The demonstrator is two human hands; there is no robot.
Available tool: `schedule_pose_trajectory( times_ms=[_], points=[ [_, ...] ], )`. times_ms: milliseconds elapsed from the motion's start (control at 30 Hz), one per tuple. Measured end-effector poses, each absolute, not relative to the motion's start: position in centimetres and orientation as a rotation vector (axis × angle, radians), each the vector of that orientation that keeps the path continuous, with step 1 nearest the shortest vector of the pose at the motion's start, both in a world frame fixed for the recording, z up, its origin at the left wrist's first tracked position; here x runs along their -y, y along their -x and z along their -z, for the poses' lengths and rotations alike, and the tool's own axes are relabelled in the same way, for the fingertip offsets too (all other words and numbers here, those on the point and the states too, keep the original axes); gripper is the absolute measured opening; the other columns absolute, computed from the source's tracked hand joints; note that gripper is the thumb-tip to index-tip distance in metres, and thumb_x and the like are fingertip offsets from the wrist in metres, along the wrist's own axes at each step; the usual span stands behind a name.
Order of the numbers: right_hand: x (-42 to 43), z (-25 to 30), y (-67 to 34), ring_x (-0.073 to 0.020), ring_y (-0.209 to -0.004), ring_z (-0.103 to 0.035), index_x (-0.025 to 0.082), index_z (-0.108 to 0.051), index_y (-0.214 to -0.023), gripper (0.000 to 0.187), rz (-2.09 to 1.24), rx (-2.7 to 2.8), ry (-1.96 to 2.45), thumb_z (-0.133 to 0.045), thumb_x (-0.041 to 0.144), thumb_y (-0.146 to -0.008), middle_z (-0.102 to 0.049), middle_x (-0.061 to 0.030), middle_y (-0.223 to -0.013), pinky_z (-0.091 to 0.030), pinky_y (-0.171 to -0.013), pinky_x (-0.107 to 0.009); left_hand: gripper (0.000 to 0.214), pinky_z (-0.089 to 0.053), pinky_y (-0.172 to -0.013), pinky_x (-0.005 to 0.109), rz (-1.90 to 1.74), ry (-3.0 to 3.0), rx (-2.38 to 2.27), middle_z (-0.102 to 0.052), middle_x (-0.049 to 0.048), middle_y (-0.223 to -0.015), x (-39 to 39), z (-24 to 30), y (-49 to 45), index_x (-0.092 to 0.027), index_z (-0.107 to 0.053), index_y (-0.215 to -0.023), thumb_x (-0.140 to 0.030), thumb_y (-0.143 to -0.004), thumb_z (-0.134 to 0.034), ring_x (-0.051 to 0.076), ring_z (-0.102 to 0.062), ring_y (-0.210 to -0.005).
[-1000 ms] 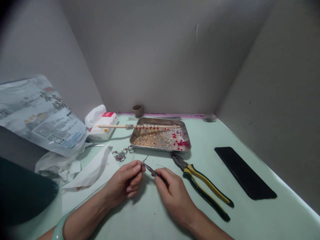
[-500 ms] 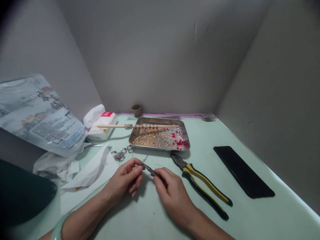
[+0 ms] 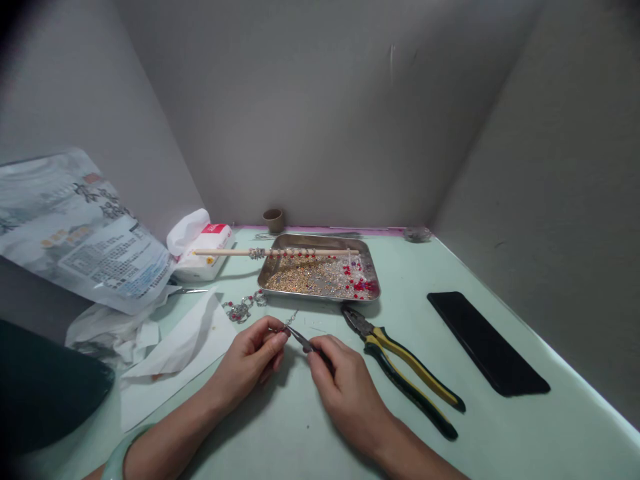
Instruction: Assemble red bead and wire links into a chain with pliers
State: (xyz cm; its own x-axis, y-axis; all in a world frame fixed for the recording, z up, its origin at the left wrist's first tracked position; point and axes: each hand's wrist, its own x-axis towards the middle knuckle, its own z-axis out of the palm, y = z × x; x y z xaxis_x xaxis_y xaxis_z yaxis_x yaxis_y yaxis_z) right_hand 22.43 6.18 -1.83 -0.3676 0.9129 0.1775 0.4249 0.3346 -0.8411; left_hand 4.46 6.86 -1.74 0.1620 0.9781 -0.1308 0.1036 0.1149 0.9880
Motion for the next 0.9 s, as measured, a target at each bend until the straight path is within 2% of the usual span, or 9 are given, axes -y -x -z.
schedule_pose_trajectory(
  times_ms=[267, 467, 900],
  points=[
    [-6.2, 1.68, -22.4, -0.0167, -0.077, -0.057, 0.018, -0.057, -0.085, 0.02, -0.999, 1.915, 1.181, -0.041, 0.027, -0.093, -0.061, -0.0033, -0.082, -0.043, -0.07, -0.027, 0.028, -0.023, -0.036, 0.017, -0.929, -1.188, -1.137, -0.044, -0.0075, -0.048, -6.73, 1.79, -4.43, -0.017, -0.053, -0.091, -0.044, -0.086, -0.05, 0.005, -0.032, -0.035],
    [-6.26, 1.53, -22.33, -0.0165, -0.076, -0.057, 0.018, -0.057, -0.084, 0.02, -0.981, 1.908, 1.191, -0.041, 0.027, -0.093, -0.061, -0.0032, -0.081, -0.043, -0.07, -0.026, 0.028, -0.029, -0.038, 0.017, -0.926, -1.138, -1.008, -0.038, -0.0083, -0.053, -6.56, 1.69, -4.43, -0.016, -0.052, -0.098, -0.042, -0.087, -0.05, 0.006, -0.03, -0.042],
    [-6.24, 1.76, -22.32, -0.0169, -0.078, -0.057, 0.018, -0.057, -0.087, 0.019, -0.947, 1.94, 1.166, -0.041, 0.025, -0.093, -0.061, -0.0041, -0.083, -0.043, -0.071, -0.027, 0.025, -0.031, -0.037, 0.019, -0.941, -1.167, -1.016, -0.05, -0.0048, -0.056, -6.75, 1.96, -4.49, -0.015, -0.05, -0.094, -0.04, -0.09, -0.046, 0.005, -0.035, -0.038]
  ],
)
